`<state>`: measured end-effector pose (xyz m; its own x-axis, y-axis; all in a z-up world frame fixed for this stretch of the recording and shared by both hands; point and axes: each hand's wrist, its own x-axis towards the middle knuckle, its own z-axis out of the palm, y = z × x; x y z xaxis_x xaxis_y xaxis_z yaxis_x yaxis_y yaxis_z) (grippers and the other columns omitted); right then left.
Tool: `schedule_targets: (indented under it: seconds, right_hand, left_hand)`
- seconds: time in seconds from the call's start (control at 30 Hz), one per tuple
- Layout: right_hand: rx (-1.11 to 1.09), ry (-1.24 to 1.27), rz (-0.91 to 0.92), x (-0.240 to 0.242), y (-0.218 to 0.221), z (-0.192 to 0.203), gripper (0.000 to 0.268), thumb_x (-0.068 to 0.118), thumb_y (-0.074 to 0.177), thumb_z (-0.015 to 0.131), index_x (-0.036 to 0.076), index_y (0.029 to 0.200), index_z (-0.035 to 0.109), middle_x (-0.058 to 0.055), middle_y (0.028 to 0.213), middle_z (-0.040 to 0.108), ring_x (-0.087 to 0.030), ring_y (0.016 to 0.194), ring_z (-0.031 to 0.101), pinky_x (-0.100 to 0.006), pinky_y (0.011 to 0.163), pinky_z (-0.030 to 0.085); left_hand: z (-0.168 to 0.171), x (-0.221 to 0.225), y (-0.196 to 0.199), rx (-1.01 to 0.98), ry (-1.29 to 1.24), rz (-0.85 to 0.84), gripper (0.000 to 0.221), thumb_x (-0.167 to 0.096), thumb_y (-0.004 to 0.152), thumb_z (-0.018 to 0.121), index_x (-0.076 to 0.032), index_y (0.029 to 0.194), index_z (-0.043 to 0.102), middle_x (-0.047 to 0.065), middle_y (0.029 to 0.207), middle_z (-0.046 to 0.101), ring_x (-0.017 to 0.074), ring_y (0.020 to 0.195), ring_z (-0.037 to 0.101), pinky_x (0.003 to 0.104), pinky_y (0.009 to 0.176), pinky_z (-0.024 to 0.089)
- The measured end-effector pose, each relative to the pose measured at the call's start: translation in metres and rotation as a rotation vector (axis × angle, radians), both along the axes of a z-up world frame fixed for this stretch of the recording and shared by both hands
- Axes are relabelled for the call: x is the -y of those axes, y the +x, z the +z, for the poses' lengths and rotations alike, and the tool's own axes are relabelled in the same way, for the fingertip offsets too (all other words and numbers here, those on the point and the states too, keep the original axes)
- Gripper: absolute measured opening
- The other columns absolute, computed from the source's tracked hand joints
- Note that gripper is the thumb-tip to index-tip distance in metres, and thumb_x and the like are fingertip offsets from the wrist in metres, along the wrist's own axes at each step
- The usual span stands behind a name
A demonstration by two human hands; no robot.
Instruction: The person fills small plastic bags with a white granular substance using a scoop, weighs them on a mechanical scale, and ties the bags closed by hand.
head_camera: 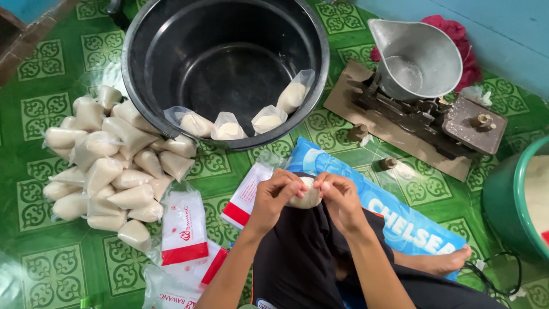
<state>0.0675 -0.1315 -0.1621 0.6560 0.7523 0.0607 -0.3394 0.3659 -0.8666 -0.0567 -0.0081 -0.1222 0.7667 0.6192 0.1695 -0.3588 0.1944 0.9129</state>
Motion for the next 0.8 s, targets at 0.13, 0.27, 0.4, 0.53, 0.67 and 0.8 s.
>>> schedule_targets:
  seconds: [0.13,0.27,0.4,0.53,0.67,0.8]
  right_hand:
    - [0.231,-0.087,0.016,0.009,0.007,0.009,0.022,0.012,0.077,0.079,-0.007,0.073,0.068,-0.017,0.086,0.065,-0.016,0.073,0.058,-0.025,0.067,0.045]
    - [0.311,-0.129,0.021,0.01,0.001,0.036,0.01,-0.001,0.077,0.078,-0.01,0.08,0.073,-0.017,0.077,0.064,-0.019,0.068,0.061,-0.027,0.065,0.049]
    - [0.416,-0.177,-0.064,0.005,-0.009,0.05,0.01,-0.007,0.078,0.074,-0.008,0.088,0.076,-0.013,0.071,0.063,-0.013,0.061,0.057,-0.023,0.057,0.048]
    - [0.26,-0.157,-0.126,0.003,-0.017,0.046,0.057,-0.008,0.082,0.07,-0.007,0.134,0.047,-0.009,0.077,0.067,-0.015,0.081,0.071,-0.019,0.068,0.053]
    - [0.253,-0.341,-0.177,0.006,-0.02,0.056,0.022,0.001,0.082,0.074,-0.007,0.102,0.067,-0.014,0.076,0.075,-0.01,0.071,0.068,-0.02,0.062,0.052]
    - [0.278,-0.289,-0.16,0.005,-0.021,0.059,0.005,0.001,0.084,0.073,-0.003,0.084,0.069,-0.016,0.084,0.072,-0.015,0.074,0.064,-0.024,0.064,0.05]
  left_hand:
    - [0.028,-0.011,-0.013,-0.105,0.306,-0.074,0.012,-0.02,0.086,0.075,-0.008,0.086,0.076,0.006,0.095,0.073,0.0159,0.09,0.055,0.028,0.088,0.043]
    - [0.033,-0.013,-0.02,-0.105,0.344,-0.124,0.008,-0.011,0.09,0.069,-0.01,0.091,0.076,0.004,0.096,0.072,0.0158,0.091,0.056,0.029,0.089,0.043]
    - [0.028,-0.01,-0.019,-0.129,0.314,-0.083,0.018,-0.001,0.091,0.063,-0.01,0.093,0.078,0.004,0.084,0.068,0.0146,0.085,0.053,0.029,0.085,0.045]
    - [0.035,-0.004,-0.011,-0.153,0.359,0.063,0.023,0.002,0.09,0.062,-0.012,0.09,0.08,0.001,0.071,0.064,0.0124,0.077,0.052,0.024,0.078,0.047]
    - [0.041,0.007,-0.011,-0.19,0.325,0.136,0.023,-0.004,0.089,0.067,-0.004,0.112,0.067,0.002,0.08,0.068,0.0127,0.08,0.051,0.029,0.078,0.048]
    - [0.03,0.006,-0.009,-0.201,0.489,0.189,0.006,-0.009,0.085,0.072,-0.014,0.085,0.074,-0.003,0.074,0.071,0.0162,0.078,0.057,0.026,0.079,0.049]
